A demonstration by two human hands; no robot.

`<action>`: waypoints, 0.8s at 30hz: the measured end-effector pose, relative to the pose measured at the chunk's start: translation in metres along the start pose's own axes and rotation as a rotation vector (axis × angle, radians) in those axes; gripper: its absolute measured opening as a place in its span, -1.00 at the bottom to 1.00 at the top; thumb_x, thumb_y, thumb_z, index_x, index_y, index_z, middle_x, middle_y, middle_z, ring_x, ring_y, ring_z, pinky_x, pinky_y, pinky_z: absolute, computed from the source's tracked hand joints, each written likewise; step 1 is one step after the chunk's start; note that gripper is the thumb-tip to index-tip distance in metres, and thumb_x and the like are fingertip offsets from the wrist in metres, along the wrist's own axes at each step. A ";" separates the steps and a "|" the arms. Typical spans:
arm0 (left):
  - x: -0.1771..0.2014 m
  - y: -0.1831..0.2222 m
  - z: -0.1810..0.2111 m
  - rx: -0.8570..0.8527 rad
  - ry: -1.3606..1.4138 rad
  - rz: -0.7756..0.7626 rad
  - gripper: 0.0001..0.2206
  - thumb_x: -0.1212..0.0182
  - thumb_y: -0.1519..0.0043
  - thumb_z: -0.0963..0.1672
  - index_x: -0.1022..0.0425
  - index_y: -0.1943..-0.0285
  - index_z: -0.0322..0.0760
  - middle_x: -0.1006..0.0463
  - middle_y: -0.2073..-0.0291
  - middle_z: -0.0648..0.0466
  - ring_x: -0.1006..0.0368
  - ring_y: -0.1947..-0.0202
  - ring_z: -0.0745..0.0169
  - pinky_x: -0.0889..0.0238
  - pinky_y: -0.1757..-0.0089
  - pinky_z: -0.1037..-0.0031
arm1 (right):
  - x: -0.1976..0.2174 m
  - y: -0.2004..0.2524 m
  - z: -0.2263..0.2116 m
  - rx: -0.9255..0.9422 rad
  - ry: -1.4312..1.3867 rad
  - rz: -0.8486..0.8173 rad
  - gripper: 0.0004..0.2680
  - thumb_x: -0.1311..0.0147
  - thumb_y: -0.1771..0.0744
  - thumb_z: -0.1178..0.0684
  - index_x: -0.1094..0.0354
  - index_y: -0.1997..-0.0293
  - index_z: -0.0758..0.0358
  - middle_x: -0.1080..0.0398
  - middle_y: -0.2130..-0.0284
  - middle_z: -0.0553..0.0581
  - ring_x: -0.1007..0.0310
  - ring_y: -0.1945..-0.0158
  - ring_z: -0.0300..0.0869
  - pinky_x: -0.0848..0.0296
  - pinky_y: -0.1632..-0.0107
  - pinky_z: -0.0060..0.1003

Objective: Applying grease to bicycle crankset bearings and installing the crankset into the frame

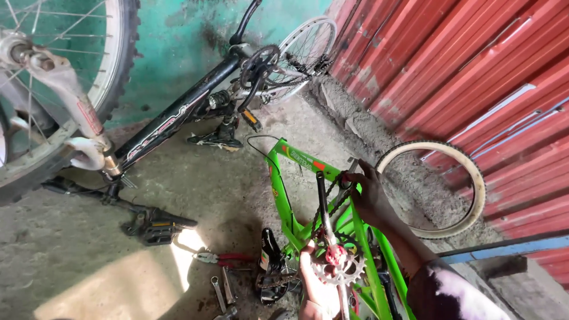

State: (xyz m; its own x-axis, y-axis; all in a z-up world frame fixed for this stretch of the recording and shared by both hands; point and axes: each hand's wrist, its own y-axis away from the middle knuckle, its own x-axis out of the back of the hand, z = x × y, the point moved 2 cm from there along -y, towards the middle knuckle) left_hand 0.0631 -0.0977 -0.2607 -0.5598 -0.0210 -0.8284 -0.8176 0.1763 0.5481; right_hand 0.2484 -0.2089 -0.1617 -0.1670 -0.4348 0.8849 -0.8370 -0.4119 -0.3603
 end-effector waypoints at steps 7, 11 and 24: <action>-0.002 -0.002 0.004 -0.062 0.008 -0.076 -0.66 -0.03 -0.27 0.00 -0.45 -0.01 -0.34 -0.56 0.28 -0.15 -0.43 0.40 0.00 -0.26 0.33 0.25 | -0.014 -0.008 -0.022 -0.044 0.283 -0.073 -0.80 -0.07 -0.22 0.18 -0.47 0.11 0.27 0.16 -0.48 0.53 0.31 -0.56 0.39 -0.02 -0.41 0.26; 0.007 -0.010 -0.002 -0.051 0.025 -0.151 -0.64 0.00 -0.27 0.03 -0.49 0.02 -0.30 -0.57 0.42 -0.08 -0.33 0.59 0.17 -0.14 0.50 0.42 | -0.018 -0.011 -0.025 -0.120 0.375 -0.122 -0.85 -0.08 -0.22 0.10 -0.53 0.23 0.21 0.20 -0.49 0.57 0.35 -0.56 0.43 0.01 -0.40 0.31; -0.001 0.003 0.004 -0.055 -0.031 -0.051 -0.61 -0.04 -0.25 0.05 -0.46 0.03 -0.35 -0.55 0.34 -0.12 -0.42 0.44 0.07 -0.17 0.39 0.36 | 0.007 -0.009 -0.012 -0.186 0.027 -0.207 -0.72 -0.30 -0.22 -0.08 -0.59 0.02 0.09 0.19 -0.50 0.53 0.19 -0.55 0.35 -0.06 -0.39 0.18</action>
State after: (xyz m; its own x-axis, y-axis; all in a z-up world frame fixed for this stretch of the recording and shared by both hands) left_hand 0.0618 -0.0928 -0.2585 -0.5134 0.0025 -0.8581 -0.8516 0.1217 0.5099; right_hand 0.2483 -0.1981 -0.1489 0.0056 -0.3347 0.9423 -0.9356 -0.3345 -0.1133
